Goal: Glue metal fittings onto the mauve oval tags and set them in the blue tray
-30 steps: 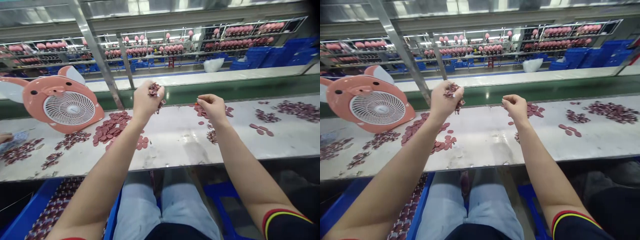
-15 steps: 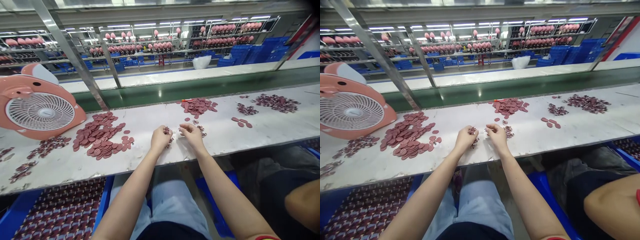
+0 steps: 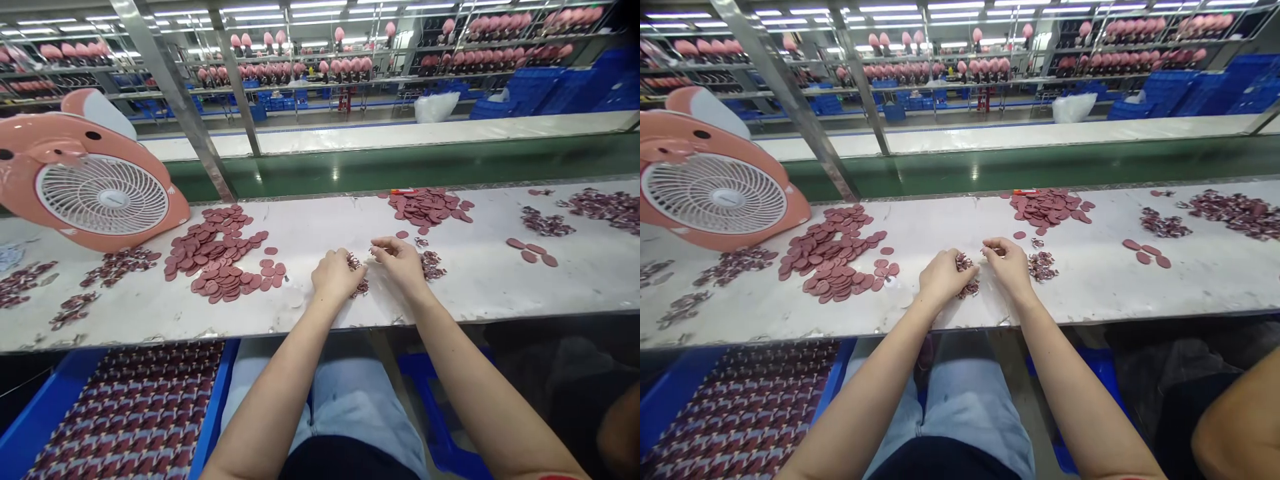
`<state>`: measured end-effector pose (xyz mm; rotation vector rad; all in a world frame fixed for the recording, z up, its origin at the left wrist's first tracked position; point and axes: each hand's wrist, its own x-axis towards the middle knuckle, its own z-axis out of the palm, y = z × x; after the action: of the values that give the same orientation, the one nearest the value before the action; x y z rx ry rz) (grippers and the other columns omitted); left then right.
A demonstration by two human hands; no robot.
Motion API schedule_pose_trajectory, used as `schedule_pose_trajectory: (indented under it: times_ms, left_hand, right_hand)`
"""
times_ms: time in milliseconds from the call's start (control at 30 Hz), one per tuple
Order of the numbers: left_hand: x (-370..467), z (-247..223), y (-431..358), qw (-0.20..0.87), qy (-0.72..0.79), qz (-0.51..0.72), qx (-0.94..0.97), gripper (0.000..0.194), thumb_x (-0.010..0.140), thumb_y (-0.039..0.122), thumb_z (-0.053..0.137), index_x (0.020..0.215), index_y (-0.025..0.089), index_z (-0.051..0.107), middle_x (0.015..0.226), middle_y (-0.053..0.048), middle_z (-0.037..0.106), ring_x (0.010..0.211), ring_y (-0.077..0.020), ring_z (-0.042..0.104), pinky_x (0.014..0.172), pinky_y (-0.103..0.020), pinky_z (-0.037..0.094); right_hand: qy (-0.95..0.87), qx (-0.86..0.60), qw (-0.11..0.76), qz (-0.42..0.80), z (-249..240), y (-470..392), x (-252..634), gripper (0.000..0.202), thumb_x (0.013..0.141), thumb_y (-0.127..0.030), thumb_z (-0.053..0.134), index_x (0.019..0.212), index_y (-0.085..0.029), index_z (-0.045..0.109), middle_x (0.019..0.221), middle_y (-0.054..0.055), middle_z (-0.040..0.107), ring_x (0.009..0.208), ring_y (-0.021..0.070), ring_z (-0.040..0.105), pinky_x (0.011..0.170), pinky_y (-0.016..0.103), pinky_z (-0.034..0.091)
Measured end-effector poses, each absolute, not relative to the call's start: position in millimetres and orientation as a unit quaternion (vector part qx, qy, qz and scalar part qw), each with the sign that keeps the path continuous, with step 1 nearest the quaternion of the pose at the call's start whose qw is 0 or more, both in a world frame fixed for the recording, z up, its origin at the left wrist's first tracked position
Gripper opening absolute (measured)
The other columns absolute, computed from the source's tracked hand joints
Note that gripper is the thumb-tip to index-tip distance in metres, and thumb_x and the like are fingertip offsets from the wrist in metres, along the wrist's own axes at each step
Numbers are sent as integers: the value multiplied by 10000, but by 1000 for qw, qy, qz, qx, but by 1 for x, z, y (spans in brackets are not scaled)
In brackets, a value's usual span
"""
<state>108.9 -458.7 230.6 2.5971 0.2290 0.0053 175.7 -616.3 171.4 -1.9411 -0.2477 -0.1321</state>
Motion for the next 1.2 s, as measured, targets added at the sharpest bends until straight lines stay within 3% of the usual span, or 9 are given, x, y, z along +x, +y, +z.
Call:
schedule_pose_trajectory:
  times_ms: [233, 400, 567, 700, 800, 900, 1033, 1133, 1200]
  left_hand:
    - [86, 247, -462, 236, 49, 27, 970, 486, 822, 490, 671, 1203, 193, 621, 1256, -151, 641, 1148, -361, 595, 813, -440, 526]
    - [52, 256, -464, 221, 20, 71, 973, 483, 887, 398, 648, 1301, 172, 549, 1342, -147, 612, 1184, -320, 579, 770, -376, 539]
    - [-9, 234, -413, 263, -131, 230, 928, 268, 936, 333, 602, 1177, 221, 640, 1105, -37, 744, 955, -212, 677, 742, -310, 532]
    - [-35, 213, -335, 212, -22, 343, 915, 129, 921, 189, 611, 1001, 204, 711, 955, -46, 749, 900, -203, 657, 809, -316, 524]
    - [-22, 207, -286, 111, 61, 329, 936, 224, 924, 246, 618, 1112, 204, 732, 1084, -111, 720, 1025, -291, 607, 846, -410, 517]
    - [3, 206, -263, 48, 7, 257, 965, 299, 892, 320, 671, 1164, 208, 728, 1264, -133, 678, 1148, -353, 559, 945, -510, 467]
    - [23, 205, -259, 47, -52, 226, 972, 171, 899, 338, 669, 1018, 266, 769, 1216, -57, 722, 1140, -316, 577, 1002, -503, 417]
    - [19, 204, -261, 58, -43, 248, 966, 182, 940, 315, 610, 997, 257, 773, 1195, -61, 734, 1121, -309, 584, 975, -498, 415]
    - [9, 203, -261, 99, -14, 289, 952, 195, 953, 314, 591, 998, 254, 771, 1162, -64, 745, 1099, -296, 593, 950, -482, 425]
  right_hand:
    - [-124, -853, 502, -71, 188, -607, 180, 311, 974, -374, 620, 1202, -163, 608, 1187, 83, 636, 1005, 214, 650, 865, 425, 571]
    - [-204, -869, 451, -5, 207, -569, 186, 278, 971, -366, 626, 1162, -163, 627, 1167, 77, 647, 999, 209, 651, 871, 421, 568]
    - [-289, -864, 405, 77, 213, -521, 184, 233, 974, -361, 624, 1098, -165, 649, 1109, 64, 667, 945, 186, 659, 847, 393, 573]
    - [-286, -862, 415, 63, 220, -513, 167, 216, 945, -338, 659, 1094, -181, 670, 1108, 63, 684, 953, 194, 661, 878, 416, 559]
    - [-247, -851, 463, 6, 219, -521, 135, 213, 952, -366, 614, 1110, -241, 685, 1148, 71, 697, 1007, 226, 664, 856, 397, 561]
    - [-222, -831, 509, -30, 206, -522, 95, 354, 981, -488, 514, 1207, -234, 613, 1129, 98, 698, 1021, 240, 677, 812, 378, 580]
    - [-234, -836, 496, -36, 189, -503, 62, 491, 884, -534, 645, 1260, -223, 596, 1140, 119, 673, 999, 281, 657, 830, 436, 562]
    - [-253, -847, 467, -34, 188, -488, 57, 369, 827, -457, 732, 1115, -234, 677, 1094, 104, 683, 1027, 316, 614, 895, 478, 504]
    - [-263, -842, 470, -35, 190, -484, 58, 294, 862, -433, 693, 1075, -232, 674, 1095, 93, 693, 1047, 310, 613, 922, 462, 483]
